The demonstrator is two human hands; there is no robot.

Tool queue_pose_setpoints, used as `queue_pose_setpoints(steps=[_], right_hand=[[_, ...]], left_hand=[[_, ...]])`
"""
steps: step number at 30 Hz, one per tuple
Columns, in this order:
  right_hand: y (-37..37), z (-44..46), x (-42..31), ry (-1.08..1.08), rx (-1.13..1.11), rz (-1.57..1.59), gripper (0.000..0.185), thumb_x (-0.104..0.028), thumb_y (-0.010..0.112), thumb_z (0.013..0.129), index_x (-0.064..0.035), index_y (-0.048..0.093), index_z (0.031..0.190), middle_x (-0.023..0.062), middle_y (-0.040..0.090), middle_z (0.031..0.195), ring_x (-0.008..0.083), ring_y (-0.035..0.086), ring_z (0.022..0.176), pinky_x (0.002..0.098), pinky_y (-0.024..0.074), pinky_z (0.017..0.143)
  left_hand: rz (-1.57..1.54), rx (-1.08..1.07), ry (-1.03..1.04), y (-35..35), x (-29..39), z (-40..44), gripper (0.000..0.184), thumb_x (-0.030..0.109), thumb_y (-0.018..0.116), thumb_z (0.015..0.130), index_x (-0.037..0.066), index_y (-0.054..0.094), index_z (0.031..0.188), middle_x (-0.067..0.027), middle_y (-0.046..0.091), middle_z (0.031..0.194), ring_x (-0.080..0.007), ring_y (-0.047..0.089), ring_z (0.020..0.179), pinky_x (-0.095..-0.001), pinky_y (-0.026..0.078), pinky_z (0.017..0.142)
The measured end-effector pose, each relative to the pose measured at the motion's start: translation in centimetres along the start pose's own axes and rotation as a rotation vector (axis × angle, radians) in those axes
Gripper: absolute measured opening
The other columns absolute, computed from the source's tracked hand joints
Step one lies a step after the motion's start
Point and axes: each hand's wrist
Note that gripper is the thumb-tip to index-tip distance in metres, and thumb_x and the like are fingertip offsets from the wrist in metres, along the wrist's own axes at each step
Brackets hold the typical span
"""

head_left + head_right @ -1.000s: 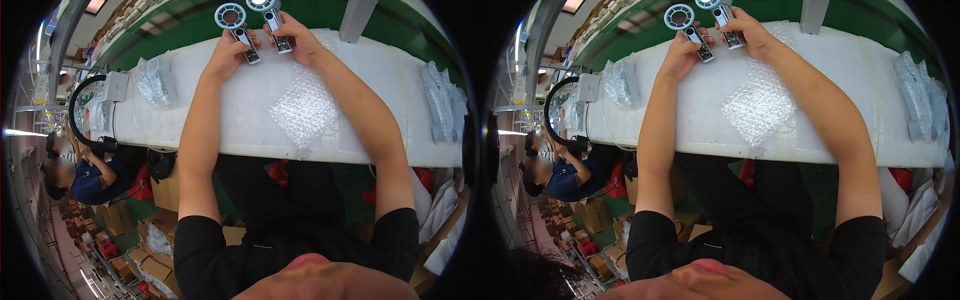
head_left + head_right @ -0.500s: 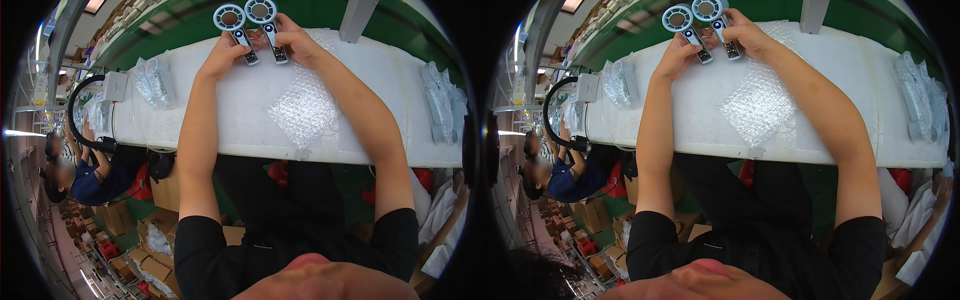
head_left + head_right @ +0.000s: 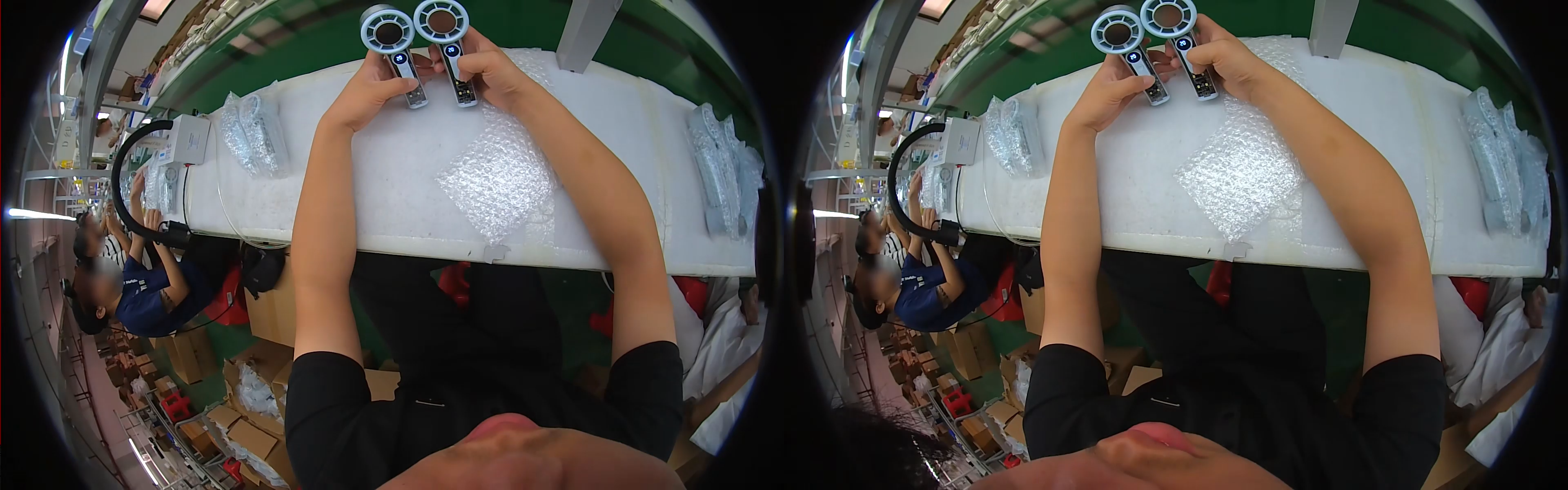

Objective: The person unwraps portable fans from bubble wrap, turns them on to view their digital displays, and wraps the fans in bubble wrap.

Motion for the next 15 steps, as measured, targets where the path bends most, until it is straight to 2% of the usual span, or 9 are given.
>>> queue_pose_setpoints(steps=[3,8,12,13,15], right_hand=[[0.07,-0.08,-0.03,0.0,0.004,-0.012,0.056,0.003,0.048,0.068,-0.0087,0.053,0.122,0.0093,0.063,0.097,0.0186,0.06,0.091,0.0238,0.0411,0.077],[-0.09,-0.08,0.13,-0.011,-0.008,-0.013,0.057,0.004,0.045,0.067,-0.0099,0.054,0.122,0.0092,0.064,0.098,0.0191,0.061,0.093,0.0232,0.0408,0.077],[-0.13,-0.14,0.01,-0.022,0.007,-0.015,0.053,0.003,0.058,0.073,-0.008,0.053,0.125,0.0113,0.065,0.102,0.0215,0.064,0.093,0.0259,0.048,0.078],[0.0,-0.15,-0.05,-0.022,0.005,-0.015,0.053,0.003,0.058,0.073,-0.008,0.053,0.125,0.0113,0.065,0.102,0.0215,0.064,0.093,0.0259,0.048,0.078],[0.5,-0.13,-0.24,-0.147,0.052,-0.043,0.056,0.004,0.059,0.07,-0.0093,0.054,0.124,0.011,0.065,0.105,0.0227,0.064,0.096,0.0294,0.0485,0.084]], left_hand=[[-0.005,0.01,-0.006,0.18,0.23,-0.1,0.065,-0.001,0.062,0.078,0.009,0.039,0.138,-0.0214,0.06,0.125,-0.0339,0.06,0.116,-0.0442,0.046,0.102],[-0.026,-0.003,-0.042,-0.02,0.24,-0.15,0.068,-0.007,0.06,0.08,0.012,0.035,0.141,-0.0194,0.06,0.125,-0.0324,0.06,0.117,-0.039,0.046,0.101],[-0.012,0.032,-0.032,0.23,0.26,-0.18,0.064,0.0,0.061,0.08,0.01,0.037,0.139,-0.0216,0.06,0.125,-0.0339,0.06,0.115,-0.0436,0.045,0.103],[-0.012,0.033,-0.031,0.24,0.2,-0.21,0.064,0.0,0.061,0.08,0.01,0.037,0.139,-0.0216,0.06,0.125,-0.0339,0.06,0.115,-0.0436,0.045,0.103],[-0.012,0.013,-0.033,0.15,0.01,-0.21,0.063,0.0,0.061,0.082,0.009,0.036,0.139,-0.0214,0.06,0.124,-0.0339,0.06,0.115,-0.0431,0.046,0.102]])
Point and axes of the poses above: each hand's wrist, its own z-axis towards the middle knuckle, its own y-axis out of the palm, x = y × z
